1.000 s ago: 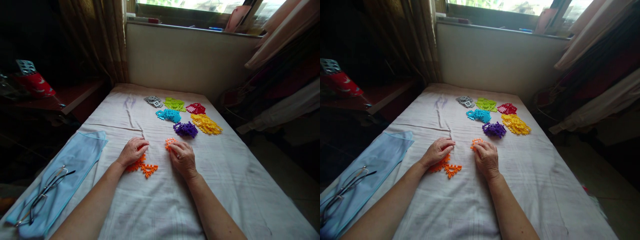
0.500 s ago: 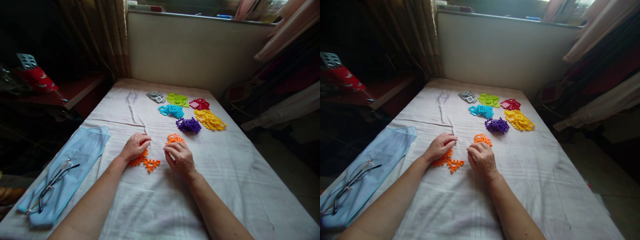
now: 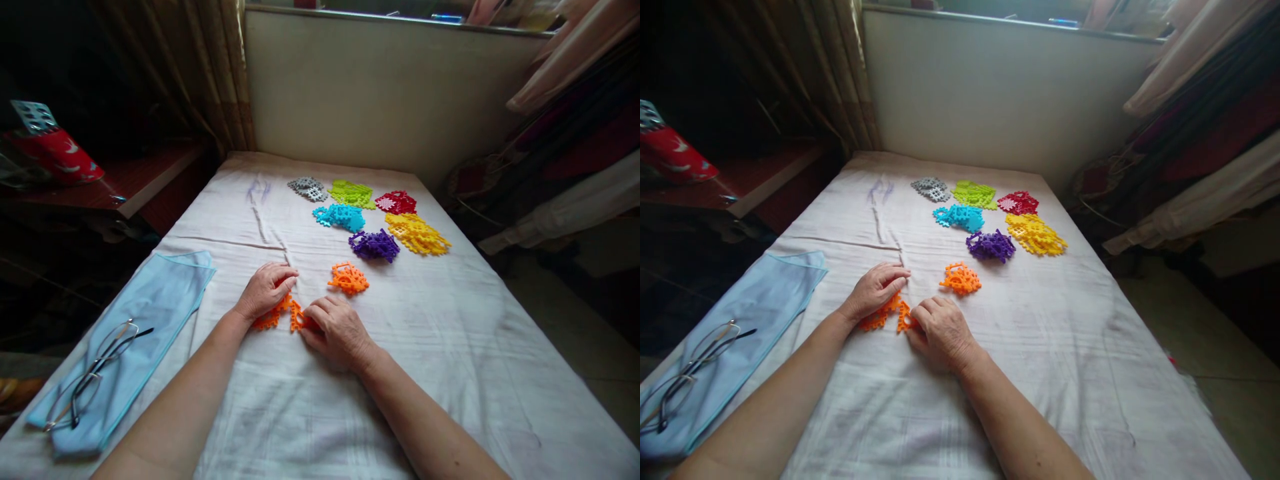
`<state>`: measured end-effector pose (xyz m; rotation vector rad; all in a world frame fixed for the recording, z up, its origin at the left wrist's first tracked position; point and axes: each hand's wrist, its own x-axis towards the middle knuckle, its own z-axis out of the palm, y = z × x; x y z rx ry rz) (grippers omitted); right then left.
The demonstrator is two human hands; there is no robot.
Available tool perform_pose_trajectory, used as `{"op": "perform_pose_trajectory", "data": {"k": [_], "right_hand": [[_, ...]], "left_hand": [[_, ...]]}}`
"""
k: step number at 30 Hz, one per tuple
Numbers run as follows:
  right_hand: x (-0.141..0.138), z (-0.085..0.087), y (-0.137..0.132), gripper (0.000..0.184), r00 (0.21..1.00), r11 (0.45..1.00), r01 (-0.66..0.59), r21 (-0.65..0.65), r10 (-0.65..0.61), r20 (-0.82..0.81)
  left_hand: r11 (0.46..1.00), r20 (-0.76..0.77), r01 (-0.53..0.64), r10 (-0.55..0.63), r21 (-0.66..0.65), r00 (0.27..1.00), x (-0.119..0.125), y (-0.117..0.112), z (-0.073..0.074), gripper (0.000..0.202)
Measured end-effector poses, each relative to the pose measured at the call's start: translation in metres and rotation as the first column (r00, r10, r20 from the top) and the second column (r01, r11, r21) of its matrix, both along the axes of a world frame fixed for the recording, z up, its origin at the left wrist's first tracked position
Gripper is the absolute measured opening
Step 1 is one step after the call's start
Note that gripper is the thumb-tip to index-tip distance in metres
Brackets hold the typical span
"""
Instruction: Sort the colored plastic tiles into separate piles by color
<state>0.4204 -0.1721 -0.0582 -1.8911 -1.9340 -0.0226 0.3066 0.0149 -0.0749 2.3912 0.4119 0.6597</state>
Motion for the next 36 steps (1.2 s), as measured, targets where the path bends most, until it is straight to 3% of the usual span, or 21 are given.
{"op": "perform_pose_trajectory", "data": {"k": [7, 11, 15, 18, 27, 36], "right_hand": [[0.021, 0.004, -0.006, 0.016, 0.973, 0.969, 0.204, 0.14, -0.216, 0.079], [0.032, 0.001, -0.009, 0.018, 0.94, 0.938, 0.305, 0.167, -0.324, 0.103], [0.036, -0.003, -0.009, 0.015, 0.919, 0.918, 0.359, 0.169, -0.379, 0.107], [0.036, -0.005, -0.008, 0.011, 0.914, 0.913, 0.37, 0.17, -0.391, 0.107], [0.035, -0.008, -0.007, 0.008, 0.898, 0.901, 0.394, 0.18, -0.419, 0.132], [0.031, -0.012, -0.003, 0.012, 0.914, 0.915, 0.353, 0.196, -0.383, 0.137]], "left_hand": [[0.999, 0.003, -0.023, 0.023, -0.028, 1.0, 0.0, -0.001, 0.003, 0.025], [0.985, 0.042, -0.06, 0.067, -0.164, 0.997, 0.0, -0.002, 0.004, 0.027], [0.885, 0.129, -0.148, 0.226, -0.441, 0.966, -0.003, -0.001, 0.004, 0.033], [0.814, 0.165, -0.173, 0.311, -0.555, 0.936, -0.004, 0.001, 0.002, 0.039], [0.679, 0.324, -0.201, 0.563, -0.706, 0.76, 0.005, -0.011, -0.004, 0.044], [0.609, 0.279, -0.185, 0.585, -0.771, 0.762, 0.007, -0.013, -0.002, 0.046]]}}
